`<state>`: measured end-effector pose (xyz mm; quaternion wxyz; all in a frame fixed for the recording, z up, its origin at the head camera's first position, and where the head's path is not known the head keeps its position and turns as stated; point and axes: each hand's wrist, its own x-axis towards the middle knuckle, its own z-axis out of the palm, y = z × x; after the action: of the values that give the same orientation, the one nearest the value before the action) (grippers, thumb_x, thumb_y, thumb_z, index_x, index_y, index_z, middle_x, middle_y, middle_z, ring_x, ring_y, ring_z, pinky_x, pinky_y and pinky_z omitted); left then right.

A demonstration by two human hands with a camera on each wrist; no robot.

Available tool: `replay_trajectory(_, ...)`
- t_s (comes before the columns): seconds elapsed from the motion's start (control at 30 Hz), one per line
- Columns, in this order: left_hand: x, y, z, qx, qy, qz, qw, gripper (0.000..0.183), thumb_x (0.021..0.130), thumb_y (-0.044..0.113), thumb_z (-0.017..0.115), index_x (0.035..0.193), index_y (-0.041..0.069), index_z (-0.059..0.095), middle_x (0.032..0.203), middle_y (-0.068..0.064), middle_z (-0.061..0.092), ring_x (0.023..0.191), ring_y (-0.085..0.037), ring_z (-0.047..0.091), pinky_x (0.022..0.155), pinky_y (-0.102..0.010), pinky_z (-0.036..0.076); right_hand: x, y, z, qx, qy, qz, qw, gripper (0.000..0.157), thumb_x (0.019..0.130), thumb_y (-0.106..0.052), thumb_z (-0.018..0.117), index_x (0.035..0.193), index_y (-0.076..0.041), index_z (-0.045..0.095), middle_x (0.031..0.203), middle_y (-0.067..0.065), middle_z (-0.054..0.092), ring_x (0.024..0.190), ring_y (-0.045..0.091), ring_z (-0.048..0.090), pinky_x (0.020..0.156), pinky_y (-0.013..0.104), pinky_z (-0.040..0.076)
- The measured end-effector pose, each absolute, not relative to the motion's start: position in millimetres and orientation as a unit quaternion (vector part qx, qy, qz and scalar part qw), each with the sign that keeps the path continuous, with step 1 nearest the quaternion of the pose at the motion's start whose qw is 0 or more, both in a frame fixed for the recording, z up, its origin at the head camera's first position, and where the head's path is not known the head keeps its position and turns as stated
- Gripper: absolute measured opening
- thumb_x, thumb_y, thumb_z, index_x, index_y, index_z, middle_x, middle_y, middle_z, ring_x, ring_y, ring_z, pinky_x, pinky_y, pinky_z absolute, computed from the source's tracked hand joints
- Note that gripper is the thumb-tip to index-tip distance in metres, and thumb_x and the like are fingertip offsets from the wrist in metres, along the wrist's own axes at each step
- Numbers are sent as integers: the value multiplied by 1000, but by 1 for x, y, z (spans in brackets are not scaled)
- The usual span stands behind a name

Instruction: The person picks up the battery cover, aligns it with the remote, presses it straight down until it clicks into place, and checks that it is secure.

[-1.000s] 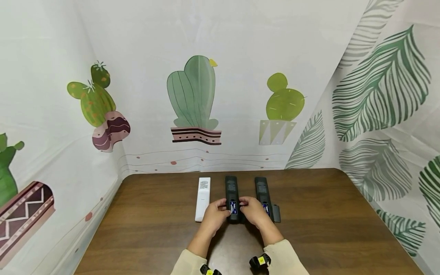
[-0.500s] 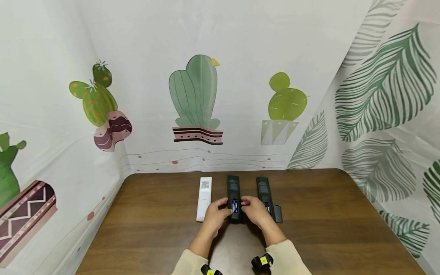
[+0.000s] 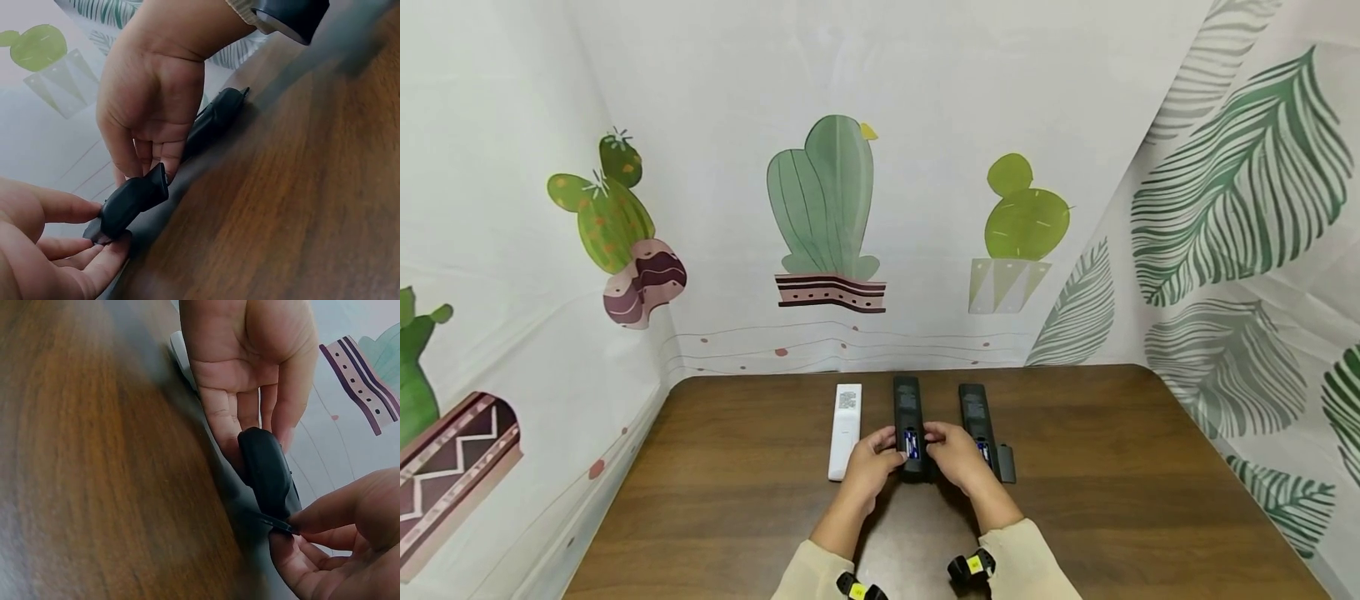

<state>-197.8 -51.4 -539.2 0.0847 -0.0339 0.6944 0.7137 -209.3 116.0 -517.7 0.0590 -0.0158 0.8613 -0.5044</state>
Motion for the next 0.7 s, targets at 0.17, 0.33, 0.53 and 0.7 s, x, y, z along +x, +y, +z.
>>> replay_trajectory(0.17, -199, -53, -537, -32, 692, 716, 87, 60, 87, 0, 67, 142, -11, 48, 138, -30, 57, 122, -32, 61, 90, -30, 56, -211, 116, -518, -21, 860, -508, 54, 39, 94, 1, 56, 132, 6, 61, 118, 19, 69, 113, 33, 63, 96, 48, 53)
replay_trajectory(0.33, -200, -56, -537, -26, 679, 727, 98, 62, 86, -1, 66, 144, -12, 46, 140, -31, 56, 122, -30, 61, 91, -30, 56, -211, 117, -518, -23, 853, -518, 52, 39, 94, 2, 57, 132, 5, 61, 118, 18, 69, 110, 30, 64, 94, 46, 54)
replay_trajectory(0.53, -200, -57, -531, -26, 661, 742, 108, 63, 86, -2, 65, 145, -13, 43, 140, -32, 55, 114, -24, 64, 89, -29, 57, -210, 117, -516, -26, 847, -528, 52, 38, 95, 2, 56, 132, 4, 62, 119, 18, 69, 109, 29, 64, 93, 44, 54)
replay_trajectory(0.7, -199, -58, -531, -32, 640, 758, 122, 67, 87, -3, 63, 148, -13, 37, 145, -33, 51, 111, -25, 65, 87, -37, 59, -211, 116, -517, -28, 849, -524, 52, 38, 95, 1, 57, 132, 3, 62, 120, 17, 69, 109, 28, 64, 91, 43, 54)
